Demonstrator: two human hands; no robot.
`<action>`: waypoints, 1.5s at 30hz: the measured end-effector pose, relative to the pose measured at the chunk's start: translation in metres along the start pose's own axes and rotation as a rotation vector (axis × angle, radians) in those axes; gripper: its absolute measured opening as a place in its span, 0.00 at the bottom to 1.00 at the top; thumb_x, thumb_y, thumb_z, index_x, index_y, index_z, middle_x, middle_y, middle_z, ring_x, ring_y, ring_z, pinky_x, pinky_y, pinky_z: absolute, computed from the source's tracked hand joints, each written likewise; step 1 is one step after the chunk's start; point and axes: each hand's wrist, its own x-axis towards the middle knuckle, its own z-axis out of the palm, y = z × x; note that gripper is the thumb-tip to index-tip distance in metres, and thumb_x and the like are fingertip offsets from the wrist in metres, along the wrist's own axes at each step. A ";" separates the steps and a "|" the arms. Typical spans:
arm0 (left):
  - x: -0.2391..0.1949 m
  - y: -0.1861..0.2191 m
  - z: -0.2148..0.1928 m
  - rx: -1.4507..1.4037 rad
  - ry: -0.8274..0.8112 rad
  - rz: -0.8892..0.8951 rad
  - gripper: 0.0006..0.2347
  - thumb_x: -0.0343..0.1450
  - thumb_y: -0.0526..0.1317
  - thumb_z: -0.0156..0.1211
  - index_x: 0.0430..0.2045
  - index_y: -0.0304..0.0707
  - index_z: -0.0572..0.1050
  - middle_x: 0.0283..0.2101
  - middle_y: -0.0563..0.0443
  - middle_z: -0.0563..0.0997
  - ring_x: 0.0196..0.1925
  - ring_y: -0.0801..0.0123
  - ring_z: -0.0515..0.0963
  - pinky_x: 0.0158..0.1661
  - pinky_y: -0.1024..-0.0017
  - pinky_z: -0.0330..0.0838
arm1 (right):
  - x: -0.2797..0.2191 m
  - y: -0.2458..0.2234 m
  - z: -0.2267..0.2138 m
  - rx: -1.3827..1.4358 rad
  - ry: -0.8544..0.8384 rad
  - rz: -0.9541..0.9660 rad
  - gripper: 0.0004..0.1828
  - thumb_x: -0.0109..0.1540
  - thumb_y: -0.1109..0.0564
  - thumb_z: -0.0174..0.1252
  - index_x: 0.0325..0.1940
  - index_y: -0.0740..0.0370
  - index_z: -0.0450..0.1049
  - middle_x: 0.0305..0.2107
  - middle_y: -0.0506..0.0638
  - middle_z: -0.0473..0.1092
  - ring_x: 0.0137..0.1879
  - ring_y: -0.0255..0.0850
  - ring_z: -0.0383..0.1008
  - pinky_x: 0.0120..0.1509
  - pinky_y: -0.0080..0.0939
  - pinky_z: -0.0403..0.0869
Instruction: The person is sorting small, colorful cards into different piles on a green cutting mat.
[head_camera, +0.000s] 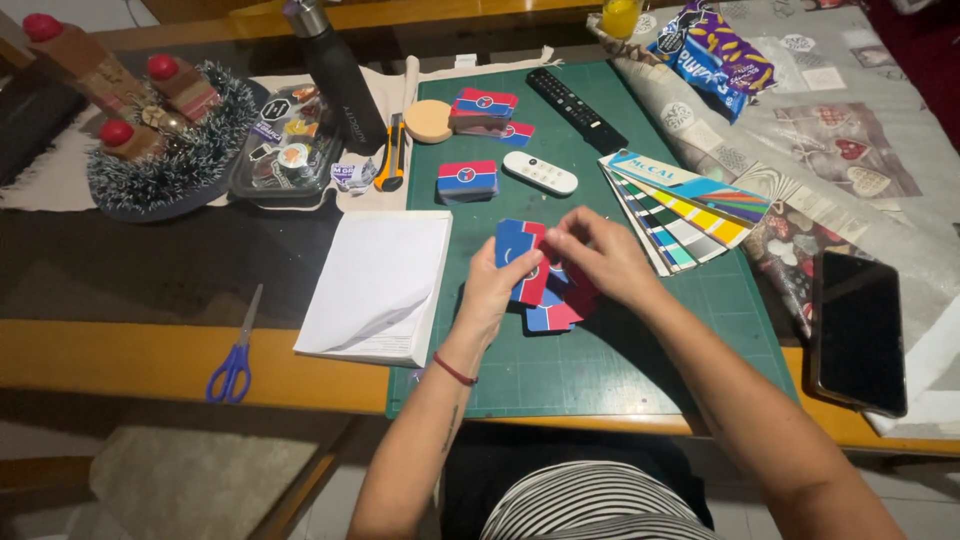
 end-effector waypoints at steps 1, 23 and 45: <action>0.000 0.000 0.000 0.001 -0.032 -0.018 0.12 0.66 0.32 0.78 0.39 0.33 0.80 0.34 0.42 0.88 0.35 0.67 0.89 0.32 0.68 0.87 | -0.002 -0.001 0.003 0.132 -0.010 -0.002 0.17 0.68 0.40 0.66 0.44 0.55 0.78 0.31 0.54 0.81 0.45 0.50 0.83 0.55 0.51 0.76; 0.015 -0.017 -0.008 -0.031 -0.002 -0.005 0.10 0.77 0.39 0.66 0.46 0.30 0.81 0.43 0.39 0.89 0.41 0.67 0.89 0.42 0.62 0.88 | 0.009 0.018 0.001 -0.329 0.093 -0.160 0.19 0.78 0.40 0.49 0.57 0.51 0.79 0.43 0.58 0.75 0.55 0.60 0.78 0.59 0.59 0.76; 0.017 -0.012 -0.011 -0.087 0.096 -0.025 0.10 0.79 0.41 0.63 0.47 0.33 0.75 0.40 0.35 0.88 0.35 0.62 0.89 0.35 0.67 0.89 | 0.010 0.024 0.008 -0.210 -0.010 -0.022 0.14 0.70 0.47 0.63 0.57 0.53 0.80 0.40 0.59 0.81 0.52 0.60 0.81 0.58 0.60 0.77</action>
